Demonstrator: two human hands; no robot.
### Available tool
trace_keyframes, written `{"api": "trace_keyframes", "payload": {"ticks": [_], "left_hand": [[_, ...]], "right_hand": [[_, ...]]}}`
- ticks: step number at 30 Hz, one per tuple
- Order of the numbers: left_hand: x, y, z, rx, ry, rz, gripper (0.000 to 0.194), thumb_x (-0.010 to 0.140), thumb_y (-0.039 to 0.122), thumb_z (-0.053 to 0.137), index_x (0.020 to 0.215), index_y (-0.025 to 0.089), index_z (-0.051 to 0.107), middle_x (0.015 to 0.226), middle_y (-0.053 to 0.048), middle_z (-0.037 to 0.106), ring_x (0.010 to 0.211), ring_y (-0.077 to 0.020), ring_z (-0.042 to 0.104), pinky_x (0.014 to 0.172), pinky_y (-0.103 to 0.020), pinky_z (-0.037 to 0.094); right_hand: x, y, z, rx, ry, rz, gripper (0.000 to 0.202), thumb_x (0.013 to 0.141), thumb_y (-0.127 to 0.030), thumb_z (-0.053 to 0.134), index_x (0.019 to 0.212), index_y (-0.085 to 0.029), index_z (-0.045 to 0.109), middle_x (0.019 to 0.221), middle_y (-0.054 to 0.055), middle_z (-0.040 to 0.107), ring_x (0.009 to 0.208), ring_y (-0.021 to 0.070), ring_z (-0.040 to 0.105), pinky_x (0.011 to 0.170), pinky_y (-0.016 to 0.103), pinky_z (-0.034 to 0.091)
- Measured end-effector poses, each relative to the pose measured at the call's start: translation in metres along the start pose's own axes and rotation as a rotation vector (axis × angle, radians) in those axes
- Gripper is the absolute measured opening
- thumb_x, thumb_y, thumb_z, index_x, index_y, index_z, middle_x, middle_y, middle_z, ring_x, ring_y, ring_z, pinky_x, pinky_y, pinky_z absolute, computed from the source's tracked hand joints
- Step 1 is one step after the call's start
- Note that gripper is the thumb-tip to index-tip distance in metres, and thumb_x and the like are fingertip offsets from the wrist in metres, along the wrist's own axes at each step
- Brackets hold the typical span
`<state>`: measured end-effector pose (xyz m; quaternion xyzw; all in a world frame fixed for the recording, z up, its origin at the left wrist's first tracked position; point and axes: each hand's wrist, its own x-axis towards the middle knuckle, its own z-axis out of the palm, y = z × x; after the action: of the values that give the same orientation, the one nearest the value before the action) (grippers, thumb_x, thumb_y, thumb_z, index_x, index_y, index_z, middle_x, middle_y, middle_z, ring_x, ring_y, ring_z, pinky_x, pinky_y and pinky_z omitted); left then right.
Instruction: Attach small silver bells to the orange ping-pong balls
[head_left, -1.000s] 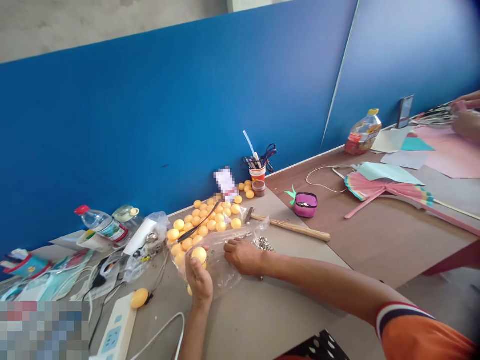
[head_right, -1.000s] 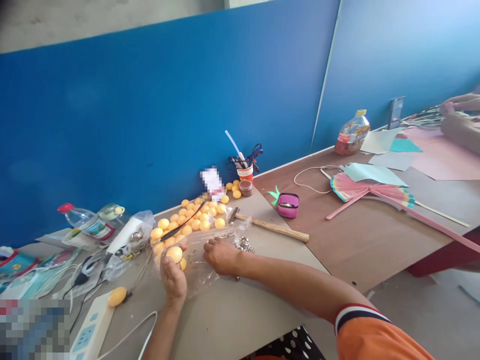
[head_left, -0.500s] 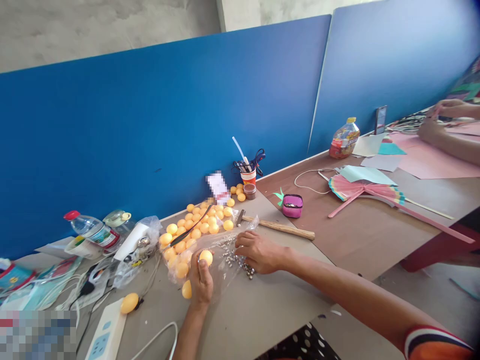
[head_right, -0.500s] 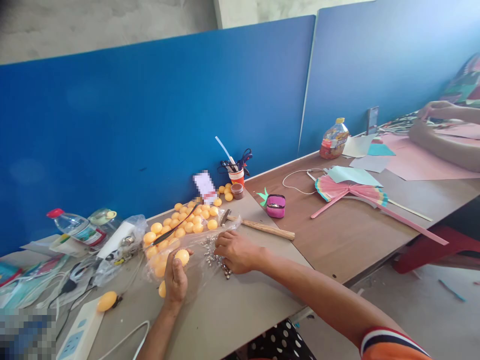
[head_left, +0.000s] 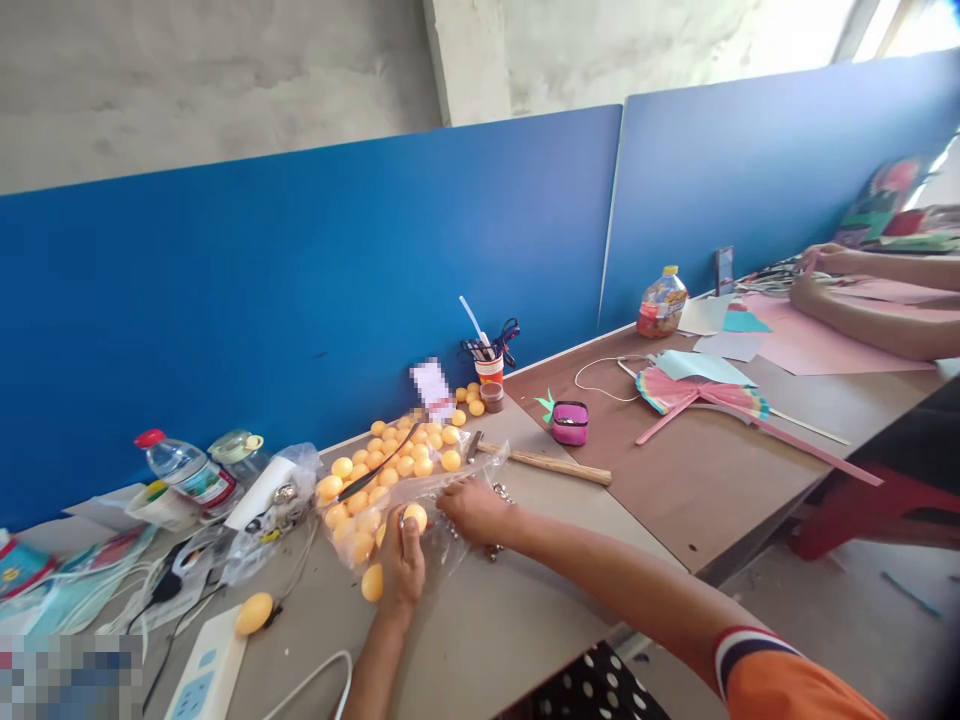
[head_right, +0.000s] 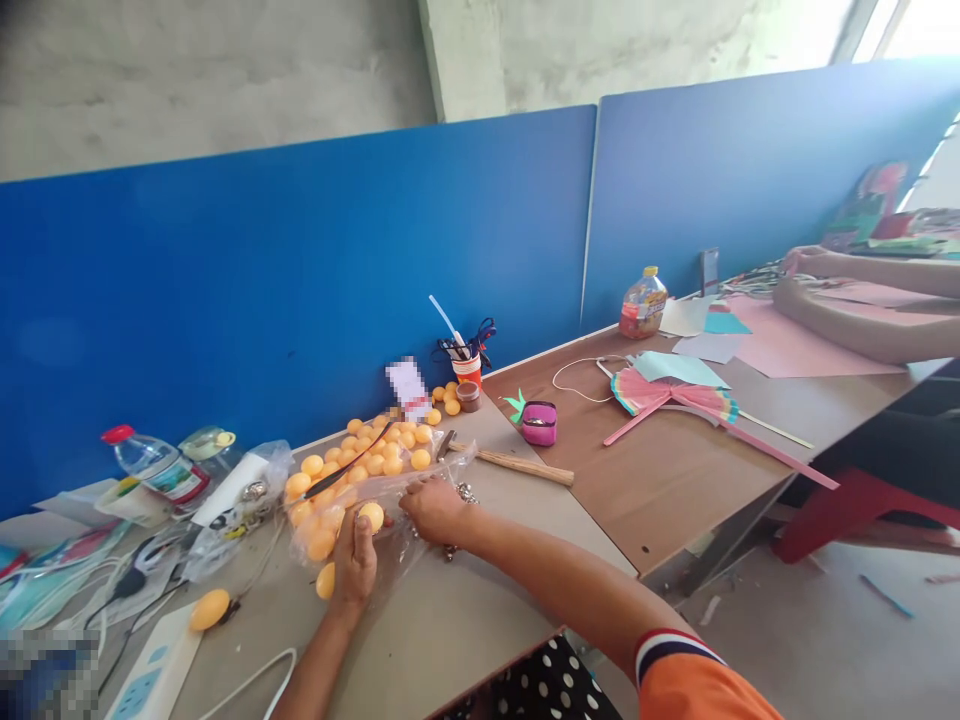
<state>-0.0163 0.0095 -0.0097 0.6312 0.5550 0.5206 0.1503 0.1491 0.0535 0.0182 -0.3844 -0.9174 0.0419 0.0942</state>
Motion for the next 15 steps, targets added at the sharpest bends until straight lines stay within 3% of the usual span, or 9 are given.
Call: {"api": "trace_keyframes", "payload": {"ticks": [4,10,15], "left_hand": [[-0.0003,0.0035,0.0012,-0.013,-0.036,0.008,0.051,0.088,0.063,0.031,0.079,0.021,0.058,0.07,-0.006,0.067,0.067,-0.0222,0.064,0.066,-0.037,0.053],[0.0013,0.0005,0.0022,0.013,0.019,0.047,0.051,0.087,0.064,0.034,0.079,0.021,0.059,0.071,-0.006,0.066,0.072,-0.0228,0.064,0.07,-0.038,0.054],[0.0028,-0.0028,0.001,0.008,0.02,0.073,0.049,0.087,0.062,0.037,0.074,0.022,0.06,0.07,-0.005,0.066,0.07,-0.0224,0.064,0.069,-0.038,0.054]], "right_hand": [[0.0086,-0.0046,0.0009,-0.042,-0.059,0.019,0.018,0.075,-0.013,0.059,0.089,-0.012,0.069,0.096,0.013,0.07,0.09,0.0241,0.064,0.078,0.032,0.047],[0.0101,-0.0108,-0.0011,-0.025,-0.009,0.079,0.015,0.07,-0.013,0.06,0.082,-0.011,0.07,0.087,0.013,0.073,0.079,0.0254,0.066,0.069,0.031,0.047],[0.0048,-0.0077,-0.002,0.035,0.092,0.095,0.024,0.079,-0.016,0.053,0.098,-0.016,0.069,0.097,0.008,0.072,0.089,0.0209,0.065,0.076,0.028,0.047]]}}
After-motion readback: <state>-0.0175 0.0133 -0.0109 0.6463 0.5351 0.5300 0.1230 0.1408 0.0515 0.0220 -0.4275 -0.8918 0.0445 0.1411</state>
